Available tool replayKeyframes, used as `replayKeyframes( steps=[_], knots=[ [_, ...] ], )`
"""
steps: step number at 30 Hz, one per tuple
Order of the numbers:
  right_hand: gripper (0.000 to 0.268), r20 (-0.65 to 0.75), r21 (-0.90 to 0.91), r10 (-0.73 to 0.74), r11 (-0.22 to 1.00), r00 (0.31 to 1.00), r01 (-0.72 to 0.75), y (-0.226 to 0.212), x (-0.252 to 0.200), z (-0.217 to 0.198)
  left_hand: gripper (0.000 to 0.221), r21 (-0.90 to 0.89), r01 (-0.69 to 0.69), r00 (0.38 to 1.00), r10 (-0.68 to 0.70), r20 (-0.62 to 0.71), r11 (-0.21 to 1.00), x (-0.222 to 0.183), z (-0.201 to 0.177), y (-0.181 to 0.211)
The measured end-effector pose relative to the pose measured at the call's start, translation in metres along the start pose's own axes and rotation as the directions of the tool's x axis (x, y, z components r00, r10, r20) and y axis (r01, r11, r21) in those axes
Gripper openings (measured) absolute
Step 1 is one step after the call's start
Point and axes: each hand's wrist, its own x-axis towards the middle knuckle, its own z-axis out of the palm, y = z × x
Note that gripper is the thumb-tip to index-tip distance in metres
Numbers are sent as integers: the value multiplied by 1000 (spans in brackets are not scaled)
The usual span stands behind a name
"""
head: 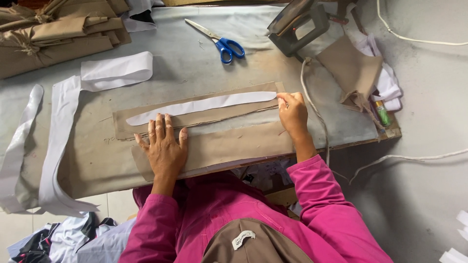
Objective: The person is aligning small white fabric strips onto brown fabric pieces and pressing them with a hand iron on a workbench.
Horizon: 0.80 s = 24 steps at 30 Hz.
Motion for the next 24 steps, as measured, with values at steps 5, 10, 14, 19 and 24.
replayKeyframes(
  steps=[5,10,14,19,24],
  knots=[
    [22,-113,-55,-220,975,969,215,4,-13,14,59,11,59,998,-60,31,998,1,-8,5],
    [29,-116,-116,-376,924,919,363,10,-14,17,60,-5,55,997,-56,-49,998,0,-4,0],
    [31,-114,-225,-423,892,899,392,12,-16,17,60,-36,48,996,-51,-77,998,-1,0,-3],
    [29,-111,-250,-417,890,902,381,6,-18,15,60,-65,64,995,-69,-67,996,0,6,-5],
    [29,-109,-273,-407,890,907,366,4,-20,13,60,-42,54,997,-56,-55,998,1,3,-4]
  ],
)
